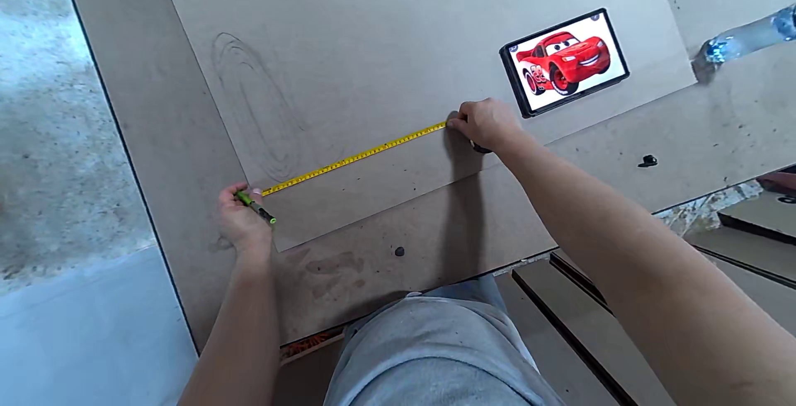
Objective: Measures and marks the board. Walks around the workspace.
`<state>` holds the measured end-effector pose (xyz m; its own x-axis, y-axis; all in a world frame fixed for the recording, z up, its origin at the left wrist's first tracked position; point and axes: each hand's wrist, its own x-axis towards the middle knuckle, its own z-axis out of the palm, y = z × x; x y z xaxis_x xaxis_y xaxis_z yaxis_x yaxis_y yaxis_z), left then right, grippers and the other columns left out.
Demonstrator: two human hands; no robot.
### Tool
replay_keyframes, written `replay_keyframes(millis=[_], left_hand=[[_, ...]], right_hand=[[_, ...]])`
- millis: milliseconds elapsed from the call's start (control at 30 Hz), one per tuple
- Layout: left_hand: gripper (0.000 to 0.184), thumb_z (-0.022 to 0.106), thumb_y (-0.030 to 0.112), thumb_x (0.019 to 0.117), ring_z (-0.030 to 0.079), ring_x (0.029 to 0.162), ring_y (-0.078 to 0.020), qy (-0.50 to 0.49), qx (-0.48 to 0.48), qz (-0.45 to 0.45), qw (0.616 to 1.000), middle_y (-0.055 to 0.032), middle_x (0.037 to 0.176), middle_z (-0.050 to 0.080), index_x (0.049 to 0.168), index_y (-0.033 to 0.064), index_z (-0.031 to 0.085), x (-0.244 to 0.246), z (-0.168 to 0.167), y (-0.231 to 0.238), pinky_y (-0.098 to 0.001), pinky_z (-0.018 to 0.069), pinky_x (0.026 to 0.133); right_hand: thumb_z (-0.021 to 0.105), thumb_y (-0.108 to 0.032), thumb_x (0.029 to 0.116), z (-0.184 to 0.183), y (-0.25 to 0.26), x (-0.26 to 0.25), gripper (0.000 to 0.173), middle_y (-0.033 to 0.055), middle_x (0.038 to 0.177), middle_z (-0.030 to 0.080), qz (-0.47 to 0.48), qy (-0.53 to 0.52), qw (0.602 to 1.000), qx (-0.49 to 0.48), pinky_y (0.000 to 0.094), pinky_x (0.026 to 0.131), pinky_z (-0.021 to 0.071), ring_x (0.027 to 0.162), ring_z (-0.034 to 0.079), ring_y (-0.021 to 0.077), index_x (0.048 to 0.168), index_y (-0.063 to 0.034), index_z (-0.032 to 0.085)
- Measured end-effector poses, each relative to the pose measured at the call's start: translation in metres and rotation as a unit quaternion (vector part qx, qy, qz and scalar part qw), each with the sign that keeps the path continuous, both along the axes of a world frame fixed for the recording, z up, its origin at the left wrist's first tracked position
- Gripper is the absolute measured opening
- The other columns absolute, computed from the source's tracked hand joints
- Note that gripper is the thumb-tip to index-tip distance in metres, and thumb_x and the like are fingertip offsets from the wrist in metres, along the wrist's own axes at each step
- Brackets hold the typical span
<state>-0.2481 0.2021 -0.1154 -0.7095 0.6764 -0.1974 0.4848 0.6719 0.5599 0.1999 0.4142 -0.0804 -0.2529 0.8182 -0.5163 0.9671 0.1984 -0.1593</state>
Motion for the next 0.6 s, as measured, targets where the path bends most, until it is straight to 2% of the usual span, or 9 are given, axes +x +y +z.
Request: replay_keyframes(millis=[100,300,433,533,600], left_hand=[[0.037,0.069,0.02,0.0996,0.066,0.1,-0.0286,-0.012,-0.005,0.026,1.0,-0.0188,0.11,0.068,0.132,0.0039,0.06,0.0004,0.0005,0.0025,-0.0499,0.0529,0.091],[0.03,0.065,0.019,0.1026,0.064,0.094,-0.0245,-0.016,0.0,-0.008,1.0,-0.0193,0.109,0.067,0.128,0.0016,0.063,-0.0033,-0.0027,-0.0006,-0.0435,0.0527,0.088],[0.029,0.065,0.021,0.1026,0.063,0.087,-0.0228,-0.008,0.001,-0.019,1.0,-0.0168,0.104,0.066,0.126,0.003,0.062,-0.0079,-0.0064,-0.0038,-0.0425,0.0532,0.081],[0.031,0.063,0.02,0.1033,0.066,0.098,-0.0267,-0.008,-0.007,-0.033,0.999,-0.0199,0.112,0.067,0.128,0.0016,0.062,-0.007,-0.003,-0.0032,-0.0466,0.0532,0.091],[0.031,0.065,0.02,0.1025,0.065,0.098,-0.0238,-0.003,0.006,-0.018,1.0,-0.0184,0.111,0.067,0.128,0.0017,0.061,-0.0045,-0.0023,-0.0028,-0.0435,0.0527,0.091]], right_hand=[[0.054,-0.053,0.1031,-0.003,0.0008,-0.0006,0.045,0.0166,0.09,0.072,-0.026,0.003,1.0,0.008,0.0625,0.071,0.0545,0.09,0.071,0.0396,0.102,-0.0119,0.071],[0.055,-0.05,0.1036,-0.005,0.0002,0.0025,0.041,0.015,0.089,0.072,-0.025,0.025,0.999,0.013,0.0613,0.072,0.054,0.09,0.071,0.0381,0.101,-0.0126,0.071],[0.056,-0.049,0.1035,-0.007,-0.0023,0.0046,0.039,0.0148,0.089,0.072,-0.02,0.036,0.999,0.02,0.0614,0.072,0.054,0.09,0.071,0.0378,0.1,-0.0135,0.072],[0.056,-0.048,0.1037,-0.0091,-0.0039,0.0064,0.039,0.0158,0.089,0.072,-0.016,0.042,0.999,0.026,0.0634,0.07,0.0536,0.089,0.071,0.0395,0.1,-0.0127,0.071],[0.056,-0.047,0.104,-0.0099,-0.0065,0.0081,0.038,0.0161,0.088,0.071,-0.009,0.042,0.999,0.031,0.0628,0.069,0.0534,0.088,0.071,0.0399,0.099,-0.012,0.071]])
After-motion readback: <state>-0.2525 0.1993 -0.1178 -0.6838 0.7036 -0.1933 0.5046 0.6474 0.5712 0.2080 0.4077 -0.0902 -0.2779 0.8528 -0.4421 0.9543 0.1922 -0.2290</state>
